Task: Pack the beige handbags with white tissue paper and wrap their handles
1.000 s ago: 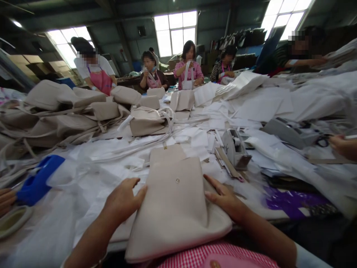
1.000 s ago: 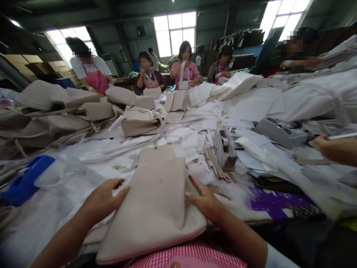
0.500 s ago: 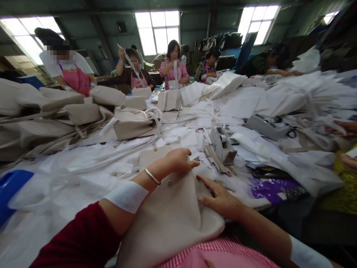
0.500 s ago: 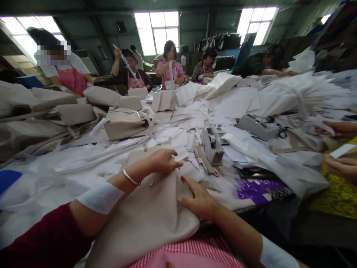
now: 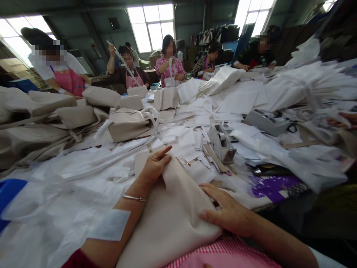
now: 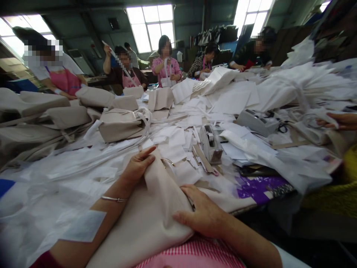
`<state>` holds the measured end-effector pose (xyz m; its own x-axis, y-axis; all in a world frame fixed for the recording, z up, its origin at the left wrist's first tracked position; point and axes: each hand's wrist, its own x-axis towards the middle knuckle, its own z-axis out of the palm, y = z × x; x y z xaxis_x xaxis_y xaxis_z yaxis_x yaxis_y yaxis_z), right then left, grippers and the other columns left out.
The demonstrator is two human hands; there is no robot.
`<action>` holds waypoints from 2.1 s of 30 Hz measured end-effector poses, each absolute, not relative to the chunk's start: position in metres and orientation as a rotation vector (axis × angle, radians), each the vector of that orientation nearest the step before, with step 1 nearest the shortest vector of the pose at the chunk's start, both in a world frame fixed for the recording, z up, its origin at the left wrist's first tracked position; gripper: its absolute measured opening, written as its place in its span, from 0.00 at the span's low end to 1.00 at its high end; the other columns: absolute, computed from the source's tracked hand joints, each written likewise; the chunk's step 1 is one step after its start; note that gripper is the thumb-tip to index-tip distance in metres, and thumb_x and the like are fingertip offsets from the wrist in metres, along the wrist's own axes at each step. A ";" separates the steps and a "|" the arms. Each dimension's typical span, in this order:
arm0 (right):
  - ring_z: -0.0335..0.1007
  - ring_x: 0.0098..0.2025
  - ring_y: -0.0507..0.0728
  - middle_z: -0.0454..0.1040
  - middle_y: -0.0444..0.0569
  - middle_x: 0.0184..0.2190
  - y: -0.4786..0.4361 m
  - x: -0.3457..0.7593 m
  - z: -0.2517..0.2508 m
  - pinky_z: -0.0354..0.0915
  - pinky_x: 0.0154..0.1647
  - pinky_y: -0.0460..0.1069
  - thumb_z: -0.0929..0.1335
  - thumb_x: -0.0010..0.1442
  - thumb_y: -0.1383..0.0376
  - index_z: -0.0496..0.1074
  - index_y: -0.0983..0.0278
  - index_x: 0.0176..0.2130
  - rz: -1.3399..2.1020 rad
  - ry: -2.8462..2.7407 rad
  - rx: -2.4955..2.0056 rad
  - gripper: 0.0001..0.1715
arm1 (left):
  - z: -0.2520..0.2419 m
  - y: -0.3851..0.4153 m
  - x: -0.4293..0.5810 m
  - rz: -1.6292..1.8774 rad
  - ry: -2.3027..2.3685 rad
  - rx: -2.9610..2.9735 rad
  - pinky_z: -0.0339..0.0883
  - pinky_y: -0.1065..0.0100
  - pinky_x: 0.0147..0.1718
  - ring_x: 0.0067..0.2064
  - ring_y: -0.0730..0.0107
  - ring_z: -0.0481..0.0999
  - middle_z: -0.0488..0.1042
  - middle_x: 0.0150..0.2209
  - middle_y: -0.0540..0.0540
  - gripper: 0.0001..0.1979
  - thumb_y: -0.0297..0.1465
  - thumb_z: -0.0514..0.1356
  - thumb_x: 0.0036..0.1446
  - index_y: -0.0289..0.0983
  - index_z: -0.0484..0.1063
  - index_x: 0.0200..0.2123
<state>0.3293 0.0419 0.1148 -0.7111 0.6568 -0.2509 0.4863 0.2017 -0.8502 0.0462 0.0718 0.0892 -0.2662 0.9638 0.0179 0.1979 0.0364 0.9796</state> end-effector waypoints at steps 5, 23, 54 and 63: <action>0.71 0.41 0.62 0.77 0.51 0.38 0.038 0.320 0.113 0.65 0.41 0.52 0.69 0.52 0.55 0.74 0.67 0.41 1.674 -2.049 -1.282 0.20 | 0.077 0.076 0.053 1.260 1.747 1.679 0.65 0.63 0.56 0.54 0.64 0.75 0.77 0.52 0.47 0.19 0.35 0.59 0.60 0.40 0.73 0.54; 0.71 0.28 0.56 0.77 0.51 0.29 0.083 0.281 0.097 0.65 0.28 0.48 0.68 0.55 0.52 0.73 0.67 0.35 2.004 -1.697 -1.330 0.20 | 0.068 0.077 0.079 0.568 2.140 2.092 0.69 0.62 0.44 0.45 0.59 0.78 0.79 0.47 0.42 0.19 0.33 0.48 0.66 0.43 0.71 0.56; 0.71 0.35 0.59 0.78 0.51 0.29 0.101 0.235 0.069 0.62 0.34 0.48 0.65 0.53 0.63 0.77 0.68 0.30 1.070 -2.486 -1.286 0.13 | 0.110 -0.004 0.074 0.159 1.661 2.304 0.44 0.45 0.63 0.69 0.48 0.49 0.51 0.69 0.41 0.35 0.53 0.48 0.61 0.47 0.51 0.67; 0.76 0.32 0.58 0.80 0.50 0.31 0.088 0.264 0.079 0.68 0.30 0.48 0.69 0.51 0.59 0.76 0.66 0.38 1.949 -1.985 -1.471 0.16 | 0.075 -0.012 0.066 0.097 1.809 2.165 0.39 0.38 0.61 0.69 0.38 0.45 0.43 0.71 0.38 0.37 0.57 0.42 0.60 0.48 0.46 0.69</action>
<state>0.2645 0.0883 0.0794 -0.5632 0.5863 -0.5823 0.5927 -0.2043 -0.7790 0.0656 -0.0122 0.0755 0.1971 0.9689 -0.1496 0.9474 -0.1491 0.2832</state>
